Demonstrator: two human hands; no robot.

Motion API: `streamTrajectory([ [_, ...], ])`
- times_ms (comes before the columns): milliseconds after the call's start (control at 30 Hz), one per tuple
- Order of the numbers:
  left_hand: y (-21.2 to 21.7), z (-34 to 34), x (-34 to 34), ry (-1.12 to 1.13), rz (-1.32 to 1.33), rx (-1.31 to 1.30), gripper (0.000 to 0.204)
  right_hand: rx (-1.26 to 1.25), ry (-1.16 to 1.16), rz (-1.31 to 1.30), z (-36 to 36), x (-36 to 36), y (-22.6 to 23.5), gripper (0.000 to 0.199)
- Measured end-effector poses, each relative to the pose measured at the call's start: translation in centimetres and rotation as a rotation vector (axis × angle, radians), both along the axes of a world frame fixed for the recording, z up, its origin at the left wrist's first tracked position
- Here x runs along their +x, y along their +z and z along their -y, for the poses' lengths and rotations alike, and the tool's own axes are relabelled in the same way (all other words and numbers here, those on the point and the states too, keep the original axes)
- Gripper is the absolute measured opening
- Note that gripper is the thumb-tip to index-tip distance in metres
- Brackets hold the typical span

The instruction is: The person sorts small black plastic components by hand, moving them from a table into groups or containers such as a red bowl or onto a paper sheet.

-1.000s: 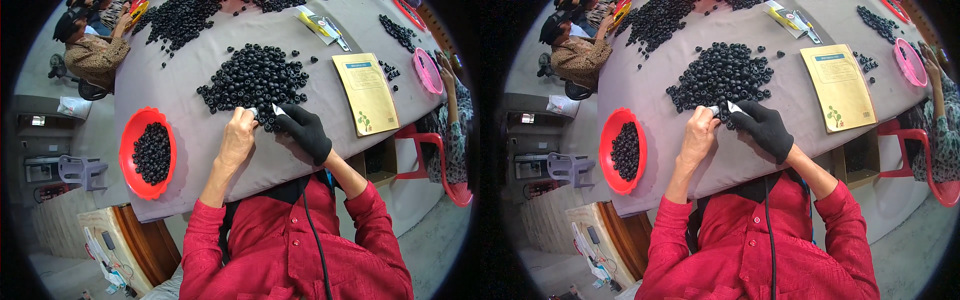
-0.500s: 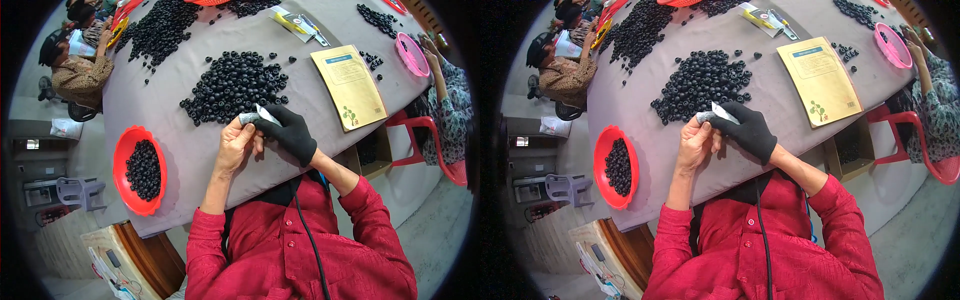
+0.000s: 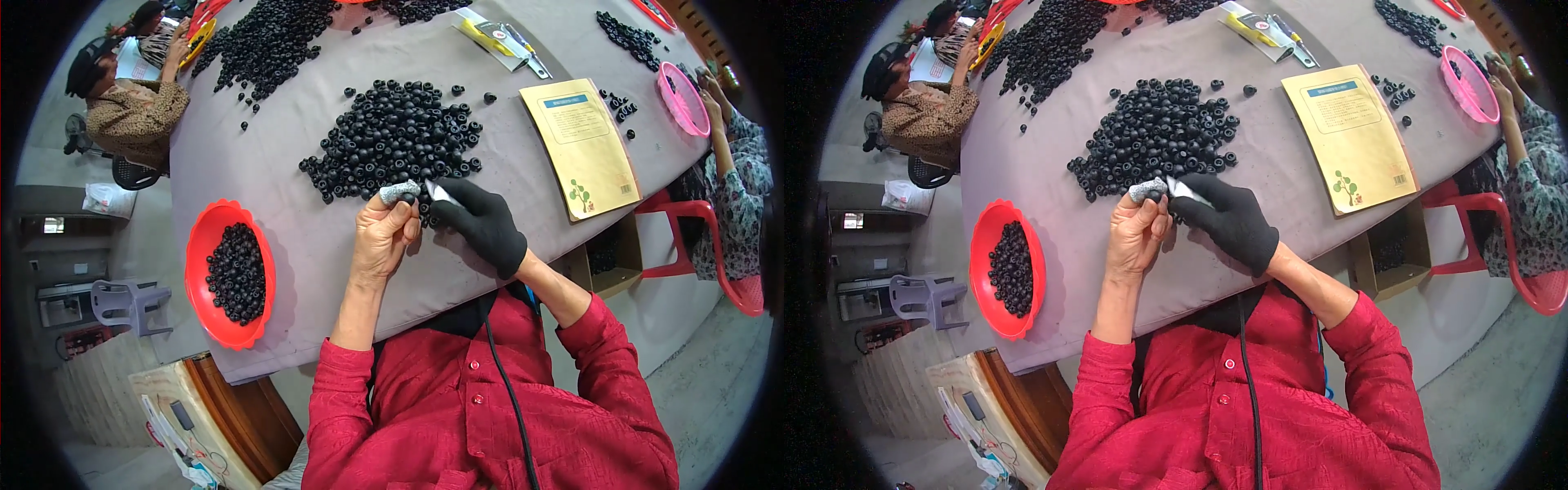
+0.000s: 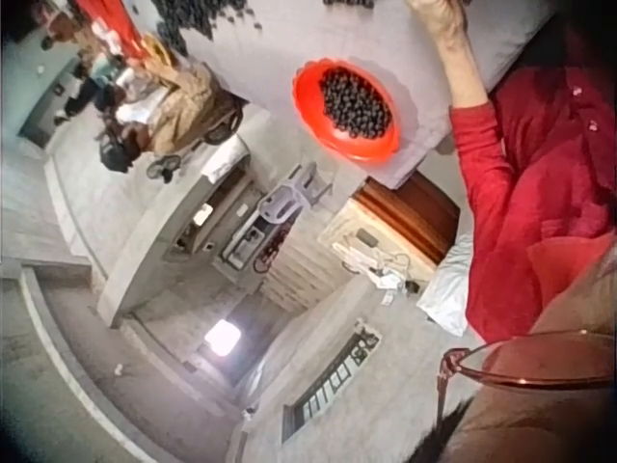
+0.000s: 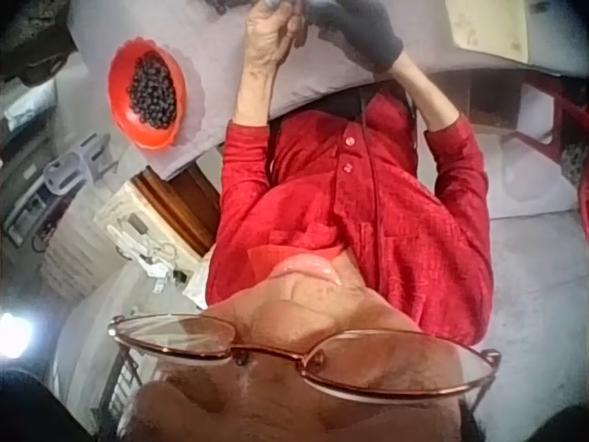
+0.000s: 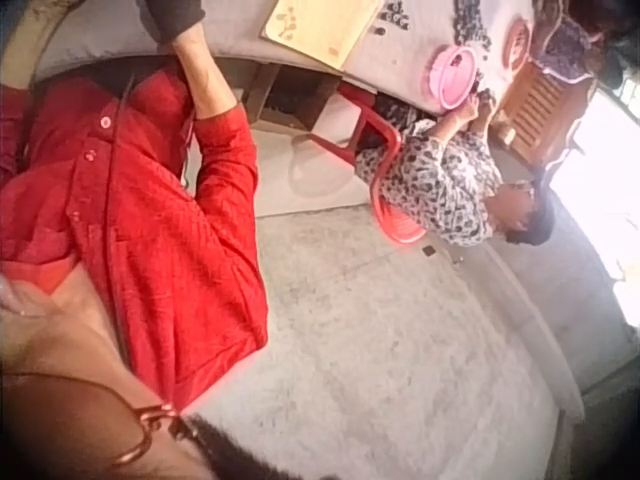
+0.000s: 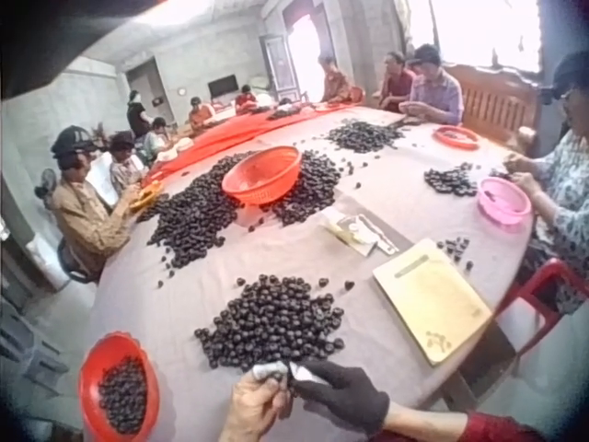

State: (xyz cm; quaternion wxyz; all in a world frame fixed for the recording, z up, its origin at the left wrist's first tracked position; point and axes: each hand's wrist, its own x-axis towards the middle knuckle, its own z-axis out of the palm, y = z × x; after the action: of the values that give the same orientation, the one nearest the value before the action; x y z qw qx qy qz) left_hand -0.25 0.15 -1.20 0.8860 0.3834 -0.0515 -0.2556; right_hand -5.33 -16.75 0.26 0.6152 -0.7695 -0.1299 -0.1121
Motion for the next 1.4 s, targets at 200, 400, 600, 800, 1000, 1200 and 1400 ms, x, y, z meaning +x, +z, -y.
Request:
streamTrajectory([
  [200, -0.1, -0.1, 0.0, -0.014, -0.007, -0.035, 0.019, 0.167, 0.072, -0.302, -1.0, -0.2, 1.3, 0.031],
  [400, 0.0, -0.1, 0.0, 0.012, -0.008, 0.003, 0.018, 0.147, 0.087, -0.335, -1.1, -0.1, 1.5, 0.035],
  [600, 0.1, 0.0, -0.1, 0.023, -0.001, -0.004, 0.016, 0.040, 0.068, -0.173, -1.0, 0.0, 0.6, 0.034],
  [800, -0.2, -0.4, -0.1, 0.016, 0.003, -0.009, 0.017, 0.077, 0.086, -0.291, -1.1, 0.0, 1.4, 0.034],
  [1000, 0.0, -0.2, -0.1, 0.016, -0.010, -0.008, 0.018, 0.055, 0.071, -0.300, -0.9, 0.0, 1.4, 0.035],
  [1200, 0.0, -0.4, 0.0, 0.014, -0.015, 0.007, 0.018, -0.011, 0.103, -0.264, -0.8, 0.1, 1.4, 0.031],
  [1400, 0.0, -0.5, -0.1, 0.002, -0.012, 0.017, 0.018, -0.127, 0.129, -0.123, -0.6, 0.3, 1.5, 0.032],
])
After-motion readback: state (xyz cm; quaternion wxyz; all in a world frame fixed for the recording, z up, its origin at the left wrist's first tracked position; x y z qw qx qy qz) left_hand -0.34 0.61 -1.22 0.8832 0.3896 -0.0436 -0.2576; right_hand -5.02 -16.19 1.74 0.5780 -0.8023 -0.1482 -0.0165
